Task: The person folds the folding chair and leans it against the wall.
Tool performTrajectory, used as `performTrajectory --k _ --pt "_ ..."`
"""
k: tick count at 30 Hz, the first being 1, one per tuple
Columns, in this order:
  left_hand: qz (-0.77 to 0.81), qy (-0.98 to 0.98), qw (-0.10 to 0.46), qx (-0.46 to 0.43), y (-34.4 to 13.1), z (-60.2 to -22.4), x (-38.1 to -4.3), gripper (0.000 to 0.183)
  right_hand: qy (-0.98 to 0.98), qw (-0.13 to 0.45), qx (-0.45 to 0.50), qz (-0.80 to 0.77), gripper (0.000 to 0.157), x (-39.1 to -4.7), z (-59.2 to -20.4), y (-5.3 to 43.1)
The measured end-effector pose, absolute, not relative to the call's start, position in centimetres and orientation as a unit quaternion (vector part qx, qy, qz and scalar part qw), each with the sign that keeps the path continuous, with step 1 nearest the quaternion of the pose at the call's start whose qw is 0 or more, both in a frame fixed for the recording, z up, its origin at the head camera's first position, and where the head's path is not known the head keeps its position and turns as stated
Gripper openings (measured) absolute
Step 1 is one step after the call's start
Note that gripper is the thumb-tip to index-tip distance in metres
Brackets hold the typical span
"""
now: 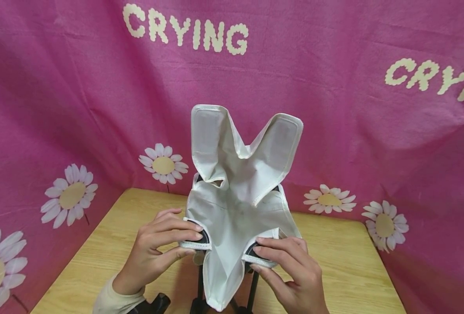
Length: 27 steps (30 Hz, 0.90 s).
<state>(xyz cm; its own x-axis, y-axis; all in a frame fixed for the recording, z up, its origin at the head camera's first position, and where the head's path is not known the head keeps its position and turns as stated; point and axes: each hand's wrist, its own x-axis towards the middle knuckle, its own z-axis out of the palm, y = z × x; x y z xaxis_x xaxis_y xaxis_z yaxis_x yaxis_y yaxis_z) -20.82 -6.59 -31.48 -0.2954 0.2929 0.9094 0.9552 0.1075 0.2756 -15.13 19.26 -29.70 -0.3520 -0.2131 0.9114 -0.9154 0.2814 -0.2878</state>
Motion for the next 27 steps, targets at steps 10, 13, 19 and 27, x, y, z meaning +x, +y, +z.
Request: performTrajectory --k 10,13,19,27 --pt "-0.464 -0.651 0.362 -0.48 -6.4 -31.39 -20.9 0.026 -0.701 0.396 0.399 0.438 0.024 -15.18 -29.83 19.4" --pt "-0.463 -0.649 0.365 -0.481 -6.32 -31.39 -20.93 0.025 -0.696 0.398 0.404 0.439 0.024 -15.25 -29.81 19.33" --pt "-0.463 -0.651 0.363 -0.479 -6.26 -31.38 -20.93 0.024 -0.697 0.399 0.403 0.439 0.024 -15.24 -29.8 19.32" --pt "-0.467 -0.65 0.362 -0.479 -6.07 -31.43 -20.93 0.023 -0.708 0.396 0.394 0.432 0.025 -15.59 -30.57 19.83"
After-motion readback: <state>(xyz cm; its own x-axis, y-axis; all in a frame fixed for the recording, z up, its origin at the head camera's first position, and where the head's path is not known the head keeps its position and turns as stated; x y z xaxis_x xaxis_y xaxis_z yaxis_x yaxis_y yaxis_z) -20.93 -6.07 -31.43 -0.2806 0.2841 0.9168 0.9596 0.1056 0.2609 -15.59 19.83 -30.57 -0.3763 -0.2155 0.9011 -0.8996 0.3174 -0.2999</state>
